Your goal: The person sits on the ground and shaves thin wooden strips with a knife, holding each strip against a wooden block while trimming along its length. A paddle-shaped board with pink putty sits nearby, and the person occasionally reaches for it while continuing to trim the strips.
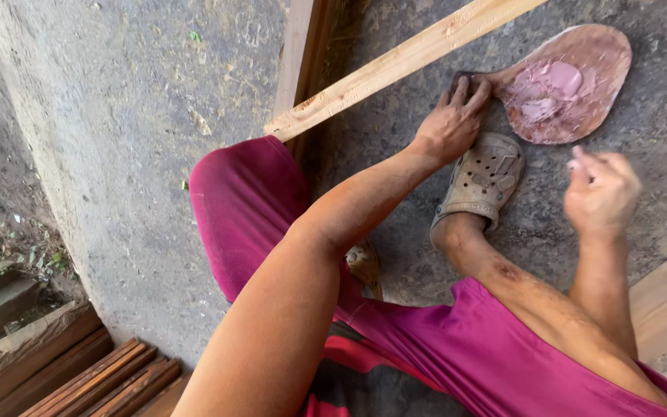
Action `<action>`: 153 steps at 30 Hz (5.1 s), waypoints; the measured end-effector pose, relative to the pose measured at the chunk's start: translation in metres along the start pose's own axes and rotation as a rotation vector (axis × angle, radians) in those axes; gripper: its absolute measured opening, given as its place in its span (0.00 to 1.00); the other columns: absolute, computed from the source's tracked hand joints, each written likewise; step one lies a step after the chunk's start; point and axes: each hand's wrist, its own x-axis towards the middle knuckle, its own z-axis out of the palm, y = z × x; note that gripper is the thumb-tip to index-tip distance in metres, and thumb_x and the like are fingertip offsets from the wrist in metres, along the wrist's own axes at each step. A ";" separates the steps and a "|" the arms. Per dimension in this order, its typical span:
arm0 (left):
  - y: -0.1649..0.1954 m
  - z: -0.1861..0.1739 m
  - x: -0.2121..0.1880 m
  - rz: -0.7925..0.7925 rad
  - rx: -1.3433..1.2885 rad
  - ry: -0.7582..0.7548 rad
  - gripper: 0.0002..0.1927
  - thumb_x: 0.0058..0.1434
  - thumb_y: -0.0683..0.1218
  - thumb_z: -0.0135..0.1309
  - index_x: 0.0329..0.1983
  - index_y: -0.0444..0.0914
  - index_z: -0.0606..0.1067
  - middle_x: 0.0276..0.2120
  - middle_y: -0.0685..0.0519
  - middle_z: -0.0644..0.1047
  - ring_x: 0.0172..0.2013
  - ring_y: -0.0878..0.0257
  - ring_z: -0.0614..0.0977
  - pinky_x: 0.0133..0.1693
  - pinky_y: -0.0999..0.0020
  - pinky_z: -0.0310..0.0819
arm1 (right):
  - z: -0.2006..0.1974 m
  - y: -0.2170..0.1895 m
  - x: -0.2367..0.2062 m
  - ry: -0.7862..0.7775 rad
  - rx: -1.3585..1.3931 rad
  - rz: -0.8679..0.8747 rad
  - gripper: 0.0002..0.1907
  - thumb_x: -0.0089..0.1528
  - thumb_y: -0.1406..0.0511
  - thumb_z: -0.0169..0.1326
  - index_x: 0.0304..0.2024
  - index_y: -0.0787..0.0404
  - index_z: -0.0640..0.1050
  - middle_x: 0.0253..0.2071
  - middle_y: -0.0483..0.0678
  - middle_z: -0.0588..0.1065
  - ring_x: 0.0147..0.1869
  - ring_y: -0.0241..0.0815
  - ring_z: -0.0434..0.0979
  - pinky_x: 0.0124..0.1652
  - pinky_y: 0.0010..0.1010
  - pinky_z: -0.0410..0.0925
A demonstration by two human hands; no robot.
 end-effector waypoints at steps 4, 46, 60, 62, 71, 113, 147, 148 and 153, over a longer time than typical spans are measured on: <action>-0.002 0.000 0.001 -0.039 0.018 -0.085 0.20 0.67 0.49 0.46 0.56 0.38 0.80 0.74 0.48 0.54 0.71 0.40 0.58 0.58 0.34 0.66 | 0.030 0.004 -0.005 0.091 -0.030 -0.034 0.15 0.68 0.72 0.58 0.58 0.64 0.85 0.45 0.58 0.78 0.48 0.56 0.80 0.49 0.42 0.74; 0.000 -0.006 0.001 -0.141 0.102 -0.148 0.22 0.68 0.52 0.45 0.63 0.45 0.77 0.76 0.54 0.48 0.73 0.44 0.52 0.58 0.23 0.60 | 0.025 0.003 -0.010 0.108 -0.109 -0.055 0.08 0.69 0.71 0.59 0.50 0.65 0.85 0.43 0.57 0.78 0.47 0.55 0.80 0.50 0.42 0.74; 0.007 -0.012 0.005 -0.103 0.046 -0.237 0.23 0.69 0.52 0.50 0.66 0.42 0.75 0.78 0.51 0.44 0.75 0.41 0.49 0.62 0.25 0.60 | 0.004 -0.004 0.000 0.147 -0.034 0.002 0.11 0.68 0.73 0.59 0.52 0.69 0.84 0.45 0.59 0.78 0.50 0.59 0.80 0.50 0.45 0.74; 0.008 -0.006 0.006 -0.062 0.123 -0.227 0.23 0.68 0.50 0.47 0.66 0.44 0.73 0.77 0.50 0.42 0.73 0.41 0.48 0.61 0.24 0.58 | 0.014 -0.009 -0.001 0.201 0.027 0.007 0.13 0.67 0.72 0.59 0.54 0.69 0.84 0.47 0.60 0.77 0.49 0.59 0.80 0.49 0.42 0.74; 0.011 0.016 0.009 -0.081 0.137 -0.114 0.28 0.66 0.51 0.46 0.69 0.39 0.70 0.75 0.51 0.45 0.72 0.41 0.49 0.57 0.24 0.61 | 0.012 -0.017 0.001 -0.109 -0.008 0.063 0.07 0.71 0.68 0.59 0.46 0.64 0.85 0.48 0.58 0.78 0.43 0.55 0.81 0.44 0.39 0.75; 0.006 0.016 0.001 -0.095 0.156 -0.014 0.27 0.69 0.50 0.48 0.69 0.36 0.72 0.77 0.48 0.49 0.73 0.42 0.54 0.58 0.26 0.65 | 0.038 -0.022 -0.003 0.122 -0.054 -0.079 0.09 0.71 0.71 0.59 0.52 0.68 0.85 0.38 0.57 0.74 0.43 0.56 0.77 0.43 0.43 0.72; 0.008 0.017 0.014 -0.087 0.119 -0.213 0.30 0.71 0.48 0.42 0.77 0.40 0.57 0.78 0.52 0.40 0.75 0.40 0.46 0.63 0.23 0.56 | 0.013 -0.032 -0.006 0.085 -0.002 -0.050 0.10 0.69 0.70 0.62 0.52 0.65 0.84 0.41 0.55 0.75 0.42 0.54 0.79 0.42 0.40 0.74; 0.009 0.017 0.013 -0.095 0.112 -0.266 0.29 0.73 0.49 0.41 0.76 0.41 0.57 0.78 0.53 0.39 0.75 0.40 0.45 0.63 0.23 0.55 | 0.013 -0.030 -0.006 0.082 0.012 -0.015 0.09 0.69 0.70 0.63 0.51 0.64 0.84 0.41 0.55 0.76 0.42 0.52 0.80 0.41 0.40 0.73; 0.011 0.012 0.011 -0.104 0.115 -0.203 0.33 0.71 0.48 0.43 0.79 0.39 0.55 0.78 0.53 0.41 0.75 0.43 0.46 0.64 0.24 0.55 | 0.014 -0.023 -0.007 0.089 0.071 -0.035 0.11 0.68 0.71 0.64 0.54 0.65 0.85 0.41 0.56 0.75 0.43 0.53 0.79 0.42 0.40 0.73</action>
